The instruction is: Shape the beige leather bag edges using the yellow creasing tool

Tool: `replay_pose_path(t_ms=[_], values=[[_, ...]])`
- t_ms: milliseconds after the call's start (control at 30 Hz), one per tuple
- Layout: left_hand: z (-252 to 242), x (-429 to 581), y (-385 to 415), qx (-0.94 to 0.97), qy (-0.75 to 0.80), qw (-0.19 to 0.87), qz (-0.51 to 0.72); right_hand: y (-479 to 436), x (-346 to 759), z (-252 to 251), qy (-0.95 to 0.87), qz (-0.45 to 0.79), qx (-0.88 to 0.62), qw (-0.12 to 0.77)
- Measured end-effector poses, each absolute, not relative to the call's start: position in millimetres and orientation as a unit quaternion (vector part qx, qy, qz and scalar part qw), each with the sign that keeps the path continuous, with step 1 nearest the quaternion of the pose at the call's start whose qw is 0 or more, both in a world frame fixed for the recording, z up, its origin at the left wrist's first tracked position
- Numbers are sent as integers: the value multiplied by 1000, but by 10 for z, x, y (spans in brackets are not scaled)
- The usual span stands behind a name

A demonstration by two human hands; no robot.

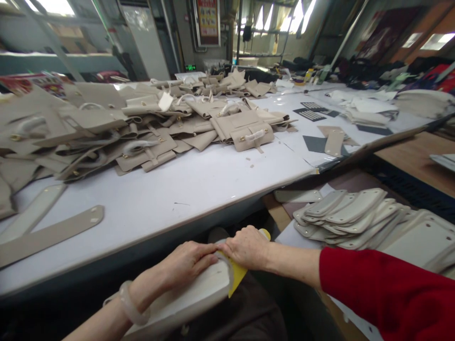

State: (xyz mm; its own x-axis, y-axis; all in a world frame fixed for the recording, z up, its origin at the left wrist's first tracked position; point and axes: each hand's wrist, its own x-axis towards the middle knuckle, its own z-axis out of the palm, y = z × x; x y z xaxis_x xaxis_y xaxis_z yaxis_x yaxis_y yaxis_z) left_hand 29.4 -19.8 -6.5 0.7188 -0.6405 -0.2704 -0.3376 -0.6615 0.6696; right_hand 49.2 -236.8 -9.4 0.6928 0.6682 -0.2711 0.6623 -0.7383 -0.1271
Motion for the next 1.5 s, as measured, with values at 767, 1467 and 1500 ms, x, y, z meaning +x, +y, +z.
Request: replay_pose_path(t_ms=[767,1467,1500], values=[[-35,605,-297,826,-227,376,-354,-2192,-145,-9,-218,115,-969,-34],[28,454,672,860,-73,422,-277,-2451,77,-221,-183,132,-968,106],[-12,343,929,856,-25,444,-265,-2471,101,-256,-201,120,-968,87]])
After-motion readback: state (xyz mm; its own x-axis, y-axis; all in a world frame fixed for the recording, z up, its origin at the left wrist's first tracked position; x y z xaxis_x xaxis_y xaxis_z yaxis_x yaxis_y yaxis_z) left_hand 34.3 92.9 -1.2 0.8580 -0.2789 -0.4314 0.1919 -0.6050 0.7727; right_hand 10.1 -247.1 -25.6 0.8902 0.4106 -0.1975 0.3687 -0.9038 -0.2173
